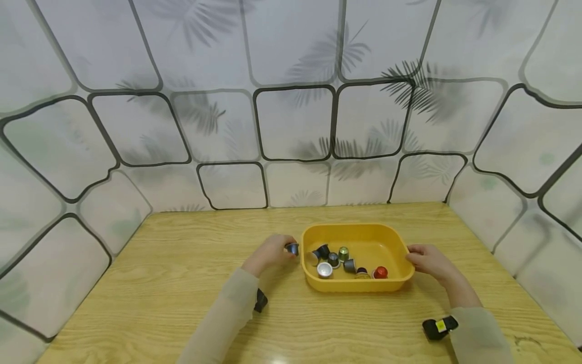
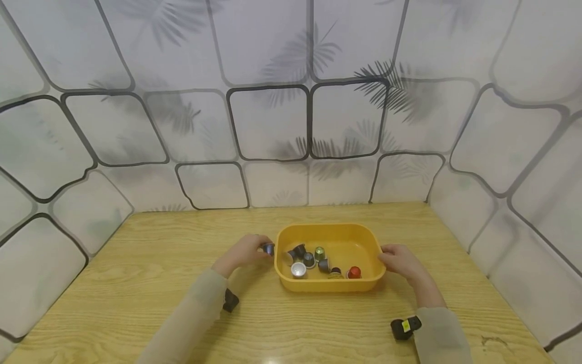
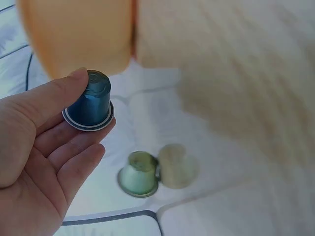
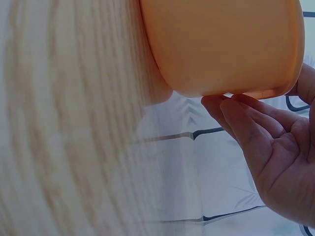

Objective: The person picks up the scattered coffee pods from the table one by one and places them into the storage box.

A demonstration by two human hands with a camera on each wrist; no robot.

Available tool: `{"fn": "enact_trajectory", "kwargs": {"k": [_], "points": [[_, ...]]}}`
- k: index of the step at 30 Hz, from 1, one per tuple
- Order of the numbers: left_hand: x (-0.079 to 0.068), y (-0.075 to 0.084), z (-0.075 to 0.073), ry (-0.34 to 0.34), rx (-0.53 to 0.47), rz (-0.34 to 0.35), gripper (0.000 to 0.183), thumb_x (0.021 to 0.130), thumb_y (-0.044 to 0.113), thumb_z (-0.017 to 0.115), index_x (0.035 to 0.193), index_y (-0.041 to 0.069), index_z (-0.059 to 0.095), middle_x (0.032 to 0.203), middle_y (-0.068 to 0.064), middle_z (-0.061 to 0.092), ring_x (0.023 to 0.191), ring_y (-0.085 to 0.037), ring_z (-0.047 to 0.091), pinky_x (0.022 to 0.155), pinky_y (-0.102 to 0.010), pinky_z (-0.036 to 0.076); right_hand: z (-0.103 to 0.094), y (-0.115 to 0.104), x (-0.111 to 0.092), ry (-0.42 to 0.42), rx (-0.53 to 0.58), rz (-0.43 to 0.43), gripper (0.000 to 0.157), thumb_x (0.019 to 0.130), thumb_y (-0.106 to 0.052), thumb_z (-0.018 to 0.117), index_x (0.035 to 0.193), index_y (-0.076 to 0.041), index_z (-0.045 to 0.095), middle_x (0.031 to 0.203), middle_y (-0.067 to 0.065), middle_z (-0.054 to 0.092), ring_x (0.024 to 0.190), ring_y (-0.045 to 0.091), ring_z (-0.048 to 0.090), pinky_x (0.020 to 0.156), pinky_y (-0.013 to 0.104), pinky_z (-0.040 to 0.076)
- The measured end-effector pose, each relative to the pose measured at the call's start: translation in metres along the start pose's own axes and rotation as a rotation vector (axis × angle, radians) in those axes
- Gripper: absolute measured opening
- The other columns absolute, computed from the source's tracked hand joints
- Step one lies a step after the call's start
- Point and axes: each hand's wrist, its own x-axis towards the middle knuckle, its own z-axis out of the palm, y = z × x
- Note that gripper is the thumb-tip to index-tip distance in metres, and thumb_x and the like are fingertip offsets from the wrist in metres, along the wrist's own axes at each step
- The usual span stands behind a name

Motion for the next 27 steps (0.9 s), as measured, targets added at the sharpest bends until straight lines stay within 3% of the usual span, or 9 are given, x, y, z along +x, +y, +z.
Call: {"fn": "enact_trajectory", "kwargs": {"k": [9,27], "points": [[-0.003,0.009,-0.015,0.07,-0.032,0.049,0.027,0.078,0.014,0.068,0.102,0.001,0.062,0.094,-0.007,0.062,0.086,-0.019,0.057,0.075,-0.03,0.046,-0.001,-0.001,-0.001,0.0,0.006,-0.001,0.041,0.091,-0.008,0.043,0.117,0.023,0.038,0.11,0.032,0.05,0.094,0.03,0.055,0.077,0.037,0.048],[0.003,0.035,-0.027,0.086,-0.006,0.095,0.03,0.081,0.018,0.066,0.107,0.003,0.061,0.1,-0.006,0.062,0.093,-0.019,0.056,0.081,-0.031,0.045,0.0,-0.001,0.0,0.005,0.002,0.0,0.04,0.091,-0.007,0.043,0.117,0.023,0.038,0.11,0.032,0.05,0.094,0.03,0.056,0.076,0.036,0.049]]}}
